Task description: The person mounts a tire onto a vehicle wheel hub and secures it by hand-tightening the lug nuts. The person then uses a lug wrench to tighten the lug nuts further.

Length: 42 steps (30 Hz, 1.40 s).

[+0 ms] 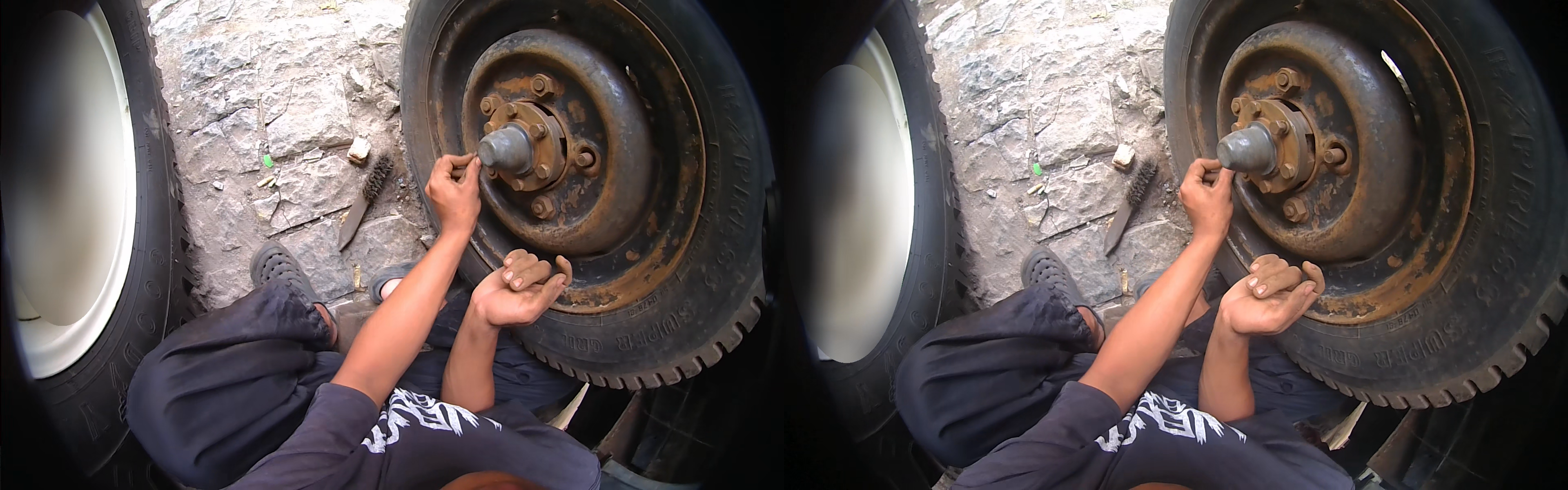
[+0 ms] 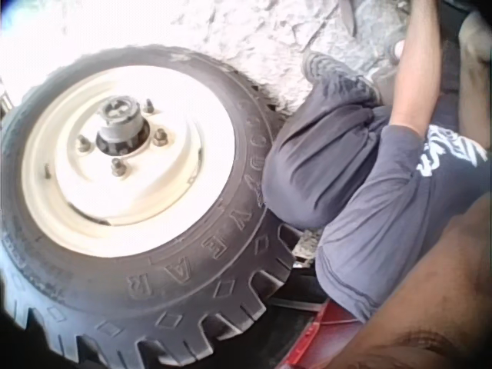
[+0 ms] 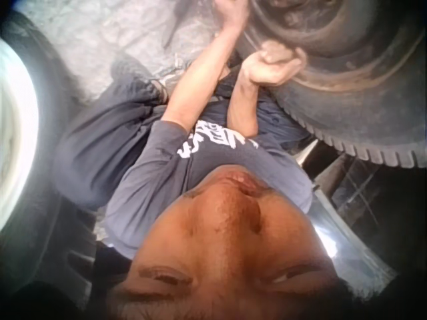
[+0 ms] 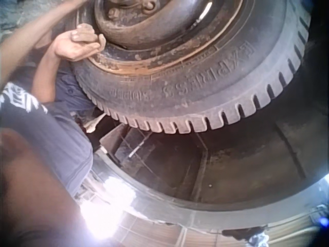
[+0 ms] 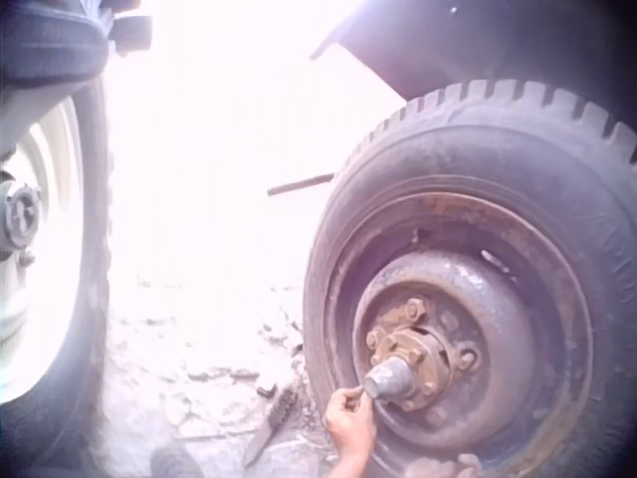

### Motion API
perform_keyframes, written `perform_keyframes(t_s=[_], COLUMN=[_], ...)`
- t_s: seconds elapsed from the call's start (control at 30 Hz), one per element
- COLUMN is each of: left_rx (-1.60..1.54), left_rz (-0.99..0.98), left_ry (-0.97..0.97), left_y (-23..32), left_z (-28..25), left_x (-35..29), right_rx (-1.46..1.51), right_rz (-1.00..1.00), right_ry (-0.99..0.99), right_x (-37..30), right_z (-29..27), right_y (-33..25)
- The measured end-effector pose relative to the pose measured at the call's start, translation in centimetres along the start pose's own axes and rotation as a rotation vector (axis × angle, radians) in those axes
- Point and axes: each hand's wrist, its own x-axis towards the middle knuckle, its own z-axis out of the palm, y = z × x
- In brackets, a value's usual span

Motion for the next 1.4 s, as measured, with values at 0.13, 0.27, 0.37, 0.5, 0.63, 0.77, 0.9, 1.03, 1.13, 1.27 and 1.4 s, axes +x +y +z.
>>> perform_keyframes(t_s=[0.13, 0.27, 0.37, 0.5, 0.63, 0.77, 0.9, 1.03, 1.13, 1.27, 1.4], left_rx=[0.006, 0.094, 0.036, 0.068, 0.019, 0.145, 0.128, 0.087, 0.060, 0.028, 0.040], left_rz=[0.246, 0.470, 0.368, 0.208, 0.192, 0.554, 0.426, 0.214, 0.134, 0.239, 0.378], left_ry=[0.068, 0.063, 0.021, 0.015, 0.009, 0.026, -0.067, -0.085, -0.062, 0.017, 0.034], left_y=[1.5, 3.1, 0.8, 0.6, 1.6, 4.6, 2.2, 1.1, 1.3, 2.5, 4.4], left_z=[2.3, 2.4, 1.2, 0.0, 0.8, 2.2, 0.8, -0.6, -0.4, 1.7, 3.0], left_x=[6.6, 8.4, 5.2, 1.9, 5.3, 9.9, 7.8, 3.0, 2.5, 6.7, 9.2], right_rx=[-0.034, -0.069, -0.041, -0.139, -0.186, -0.213, -0.221, -0.238, -0.238, -0.203, -0.193], right_rz=[-0.075, -0.111, -0.095, -0.103, -0.132, -0.138, -0.139, -0.136, -0.141, -0.139, -0.125], right_ry=[0.040, 0.009, 0.026, 0.106, 0.113, 0.118, 0.151, 0.156, 0.139, 0.102, 0.085], right_x=[1.3, 1.5, 1.5, 1.6, 1.8, 1.6, 1.8, 1.8, 1.7, 1.6, 1.7], right_z=[-0.6, -0.9, -0.3, 0.5, -0.4, -0.1, 0.4, 0.4, 0.0, -0.2, -0.7], right_y=[-0.8, -1.0, -0.8, -0.4, -0.4, -0.4, -0.2, 0.0, 0.1, -0.4, -0.3])
